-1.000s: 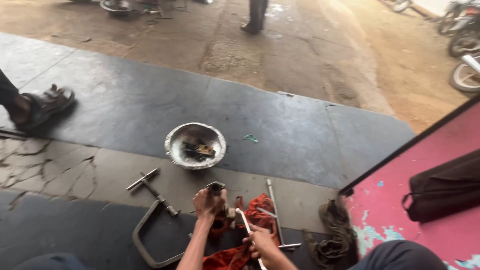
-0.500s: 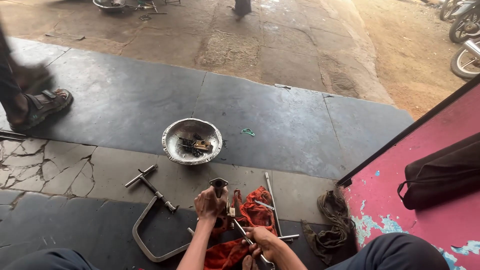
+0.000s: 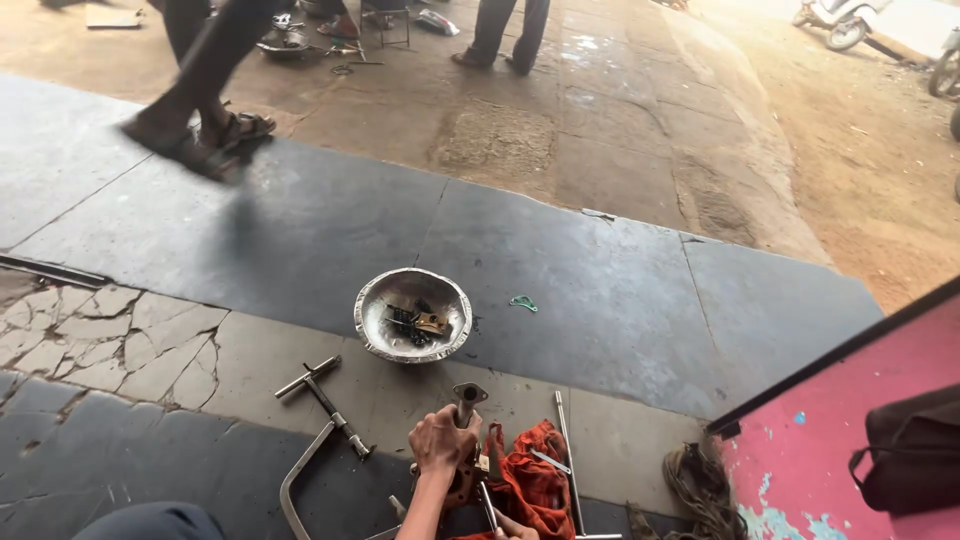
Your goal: The recorder is inspecting and working on a motorcycle engine cylinder head using manual tools.
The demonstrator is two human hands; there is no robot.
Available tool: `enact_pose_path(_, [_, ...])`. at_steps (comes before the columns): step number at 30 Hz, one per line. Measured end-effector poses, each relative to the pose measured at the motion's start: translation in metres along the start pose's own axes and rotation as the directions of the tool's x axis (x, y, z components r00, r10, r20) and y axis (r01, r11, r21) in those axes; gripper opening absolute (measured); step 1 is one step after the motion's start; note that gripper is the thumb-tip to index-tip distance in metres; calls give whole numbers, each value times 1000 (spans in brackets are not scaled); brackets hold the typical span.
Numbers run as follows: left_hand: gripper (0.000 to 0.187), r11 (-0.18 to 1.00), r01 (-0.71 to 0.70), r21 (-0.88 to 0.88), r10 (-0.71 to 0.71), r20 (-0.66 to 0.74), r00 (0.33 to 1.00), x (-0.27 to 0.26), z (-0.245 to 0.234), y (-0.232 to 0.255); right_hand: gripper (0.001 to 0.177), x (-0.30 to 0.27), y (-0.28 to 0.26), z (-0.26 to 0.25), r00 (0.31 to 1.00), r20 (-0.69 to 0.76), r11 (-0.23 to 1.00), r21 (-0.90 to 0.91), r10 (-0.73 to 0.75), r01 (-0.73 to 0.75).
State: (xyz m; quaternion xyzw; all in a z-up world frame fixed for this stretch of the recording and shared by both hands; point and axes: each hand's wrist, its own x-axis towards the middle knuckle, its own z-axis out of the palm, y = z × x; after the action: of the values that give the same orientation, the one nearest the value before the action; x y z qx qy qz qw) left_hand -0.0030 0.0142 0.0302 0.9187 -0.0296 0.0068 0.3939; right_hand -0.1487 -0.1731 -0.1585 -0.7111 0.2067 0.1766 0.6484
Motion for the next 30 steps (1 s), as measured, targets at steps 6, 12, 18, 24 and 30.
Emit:
enact_pose_path(6, [54, 962, 267, -59, -247, 233, 941, 47, -3, -59, 54, -32, 47, 50, 961, -165, 965, 106, -220, 239])
enact_pose_path(12, [56, 924, 273, -270, -268, 54, 962, 44, -22, -93, 40, -43, -22, 55, 957, -278, 979, 201, 88, -31])
enact_pose_path(18, [52, 918, 268, -291, -286, -18, 958, 27, -27, -82, 34, -97, -130, 57, 983, -49, 984, 6, 176, -176])
enact_pose_path(24, [51, 726, 192, -660, -249, 8, 968, 20, 11, -132, 30, -122, -174, 50, 924, -195, 943, 25, 330, -331])
enact_pose_path(30, [48, 815, 299, -496, -327, 32, 944, 21, 7, -105, 33, -136, -212, 67, 943, -91, 919, -213, 320, -333])
